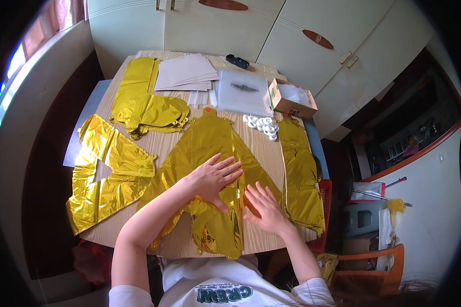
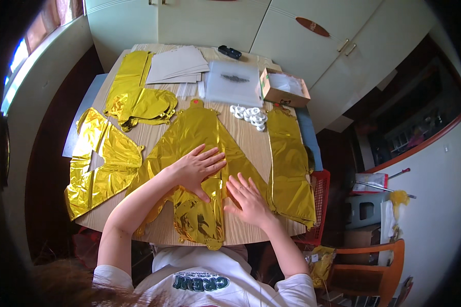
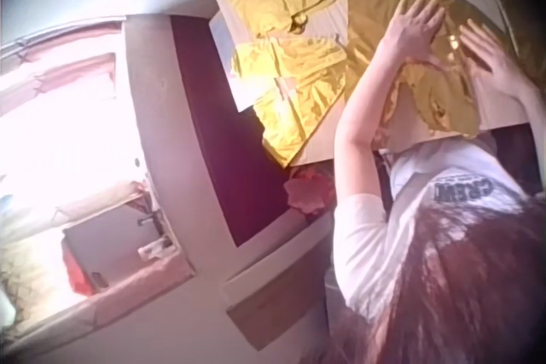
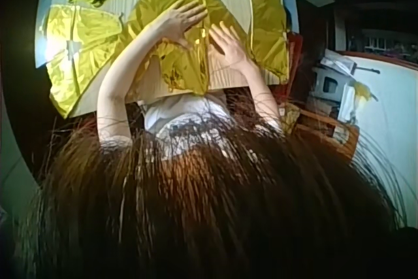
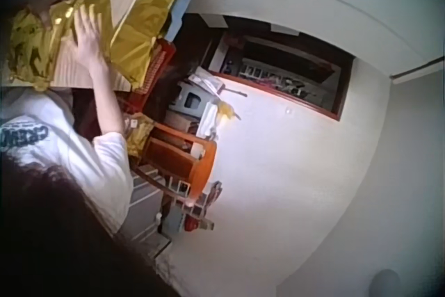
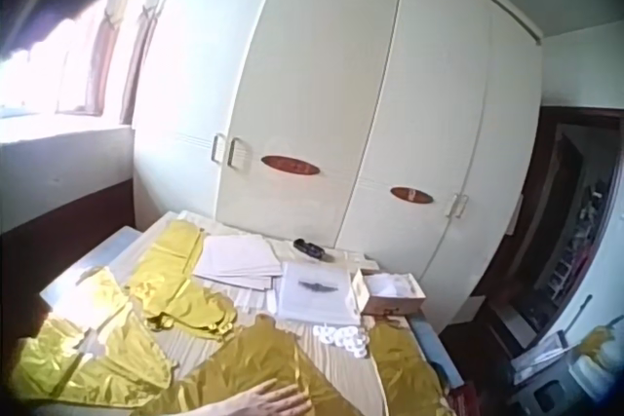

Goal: Folding gold foil packaging materials on a wooden table.

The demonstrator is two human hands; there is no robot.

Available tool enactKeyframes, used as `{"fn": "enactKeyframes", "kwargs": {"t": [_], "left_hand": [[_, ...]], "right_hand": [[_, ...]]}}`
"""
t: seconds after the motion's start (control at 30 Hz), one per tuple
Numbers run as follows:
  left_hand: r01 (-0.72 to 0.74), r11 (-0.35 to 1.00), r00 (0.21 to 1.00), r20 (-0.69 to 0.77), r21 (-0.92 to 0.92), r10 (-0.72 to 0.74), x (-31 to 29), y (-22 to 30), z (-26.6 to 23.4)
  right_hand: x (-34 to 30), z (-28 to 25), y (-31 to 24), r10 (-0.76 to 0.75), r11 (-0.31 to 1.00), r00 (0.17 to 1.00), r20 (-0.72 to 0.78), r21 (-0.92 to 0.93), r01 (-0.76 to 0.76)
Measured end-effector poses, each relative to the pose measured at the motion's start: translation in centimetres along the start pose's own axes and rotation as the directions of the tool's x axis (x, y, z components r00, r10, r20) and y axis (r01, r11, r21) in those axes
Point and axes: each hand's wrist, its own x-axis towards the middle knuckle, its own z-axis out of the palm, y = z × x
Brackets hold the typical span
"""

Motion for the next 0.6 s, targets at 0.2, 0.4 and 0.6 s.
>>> {"fn": "enactKeyframes", "kwargs": {"t": [0.2,0.4,0.6], "left_hand": [[-0.002,1.0,1.0,0.004,-0.02,0.002,0.0,0.0,0.1],[-0.006,1.0,1.0,0.011,-0.005,0.006,-0.2,0.4,-0.1],[0.002,1.0,1.0,0.016,-0.01,-0.002,-0.9,2.3,-0.3]], "right_hand": [[0.9,1.3,0.6,0.05,0.987,0.998,-0.028,-0.149,-0.053],[0.4,1.2,-0.3,0.077,0.978,0.997,-0.021,-0.195,-0.079],[-1.2,1.6,-1.2,0.062,0.976,0.997,-0.039,-0.208,-0.069]]}}
